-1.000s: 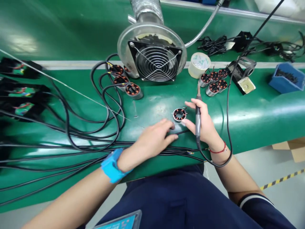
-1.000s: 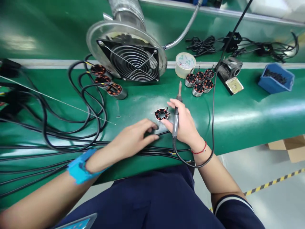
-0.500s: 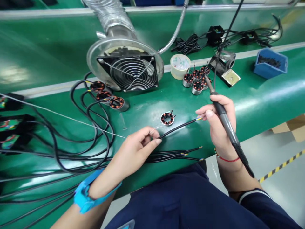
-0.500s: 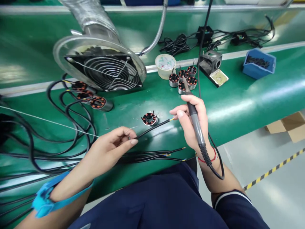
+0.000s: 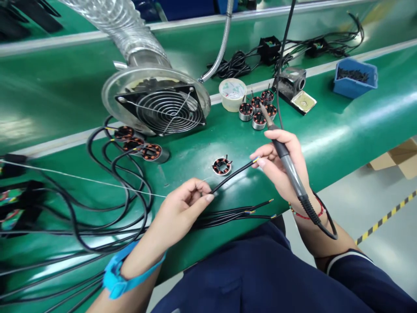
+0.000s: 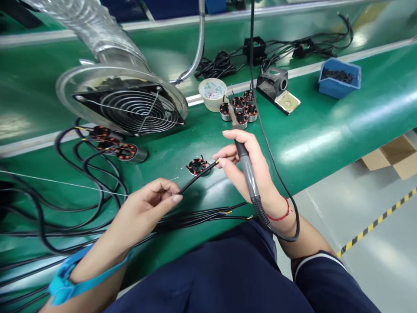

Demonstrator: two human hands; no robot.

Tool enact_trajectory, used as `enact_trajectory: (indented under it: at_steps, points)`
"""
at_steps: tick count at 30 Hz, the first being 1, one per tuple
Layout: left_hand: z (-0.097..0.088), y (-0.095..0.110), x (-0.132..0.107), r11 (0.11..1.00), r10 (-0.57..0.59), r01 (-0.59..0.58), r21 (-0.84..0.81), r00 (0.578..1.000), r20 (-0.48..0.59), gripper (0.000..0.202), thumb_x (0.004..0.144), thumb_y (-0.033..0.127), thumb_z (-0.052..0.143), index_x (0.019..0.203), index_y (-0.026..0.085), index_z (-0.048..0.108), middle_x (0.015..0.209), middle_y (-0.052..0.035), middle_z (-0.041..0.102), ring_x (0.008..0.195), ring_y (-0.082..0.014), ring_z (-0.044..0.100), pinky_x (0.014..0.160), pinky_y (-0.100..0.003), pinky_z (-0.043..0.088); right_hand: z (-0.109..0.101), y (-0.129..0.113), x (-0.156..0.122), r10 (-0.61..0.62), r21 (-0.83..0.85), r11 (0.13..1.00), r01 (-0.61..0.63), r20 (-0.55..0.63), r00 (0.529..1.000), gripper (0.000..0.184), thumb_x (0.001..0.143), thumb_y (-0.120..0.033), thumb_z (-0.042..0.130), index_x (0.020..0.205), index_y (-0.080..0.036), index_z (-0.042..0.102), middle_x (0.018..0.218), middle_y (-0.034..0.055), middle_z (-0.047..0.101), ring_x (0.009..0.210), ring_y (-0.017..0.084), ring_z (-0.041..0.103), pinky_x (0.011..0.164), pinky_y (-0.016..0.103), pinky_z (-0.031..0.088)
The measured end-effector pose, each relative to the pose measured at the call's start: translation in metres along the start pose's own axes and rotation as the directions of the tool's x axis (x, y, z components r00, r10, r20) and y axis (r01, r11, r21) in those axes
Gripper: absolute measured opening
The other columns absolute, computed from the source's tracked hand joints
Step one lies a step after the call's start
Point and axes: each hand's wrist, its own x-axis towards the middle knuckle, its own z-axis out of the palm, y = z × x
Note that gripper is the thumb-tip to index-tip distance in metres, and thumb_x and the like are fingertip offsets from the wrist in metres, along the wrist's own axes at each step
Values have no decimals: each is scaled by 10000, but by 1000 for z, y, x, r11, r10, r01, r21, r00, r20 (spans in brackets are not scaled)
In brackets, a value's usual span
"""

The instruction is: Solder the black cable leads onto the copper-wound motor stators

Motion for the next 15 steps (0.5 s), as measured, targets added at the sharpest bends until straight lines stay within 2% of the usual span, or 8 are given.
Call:
enact_trajectory:
  at_steps: [4, 9, 15]
  points:
    - [1, -4, 0, 999, 33, -31, 39, 998, -51, 242, 822, 438, 664, 829, 210, 583, 608, 54, 453, 563, -128, 428, 541, -249, 368, -4, 0, 1, 48, -46, 998, -48, 9, 999, 427, 898, -255, 700, 1270, -306, 494, 931, -28, 716, 851, 163, 750, 808, 359, 641]
    - [0, -4, 3, 999, 38, -36, 40, 998, -58, 243, 812, 436, 667, 813, 212, 573, 607, 57, 450, 555, -125, 421, 534, -248, 364, -6, -4, 1, 61, 18, 998, -61, 16, 998, 419, 903, -240, 708, 1264, -303, 505, 944, -32, 733, 897, 158, 764, 840, 340, 643]
    - [0, -3, 6, 999, 49, -48, 3, 998, -29, 235, 794, 400, 716, 805, 208, 582, 627, 46, 488, 579, -127, 449, 556, -243, 386, -8, 5, 1, 60, 90, 994, -64, 43, 997, 390, 910, -301, 712, 1233, -287, 496, 905, -34, 737, 758, 135, 759, 695, 277, 624]
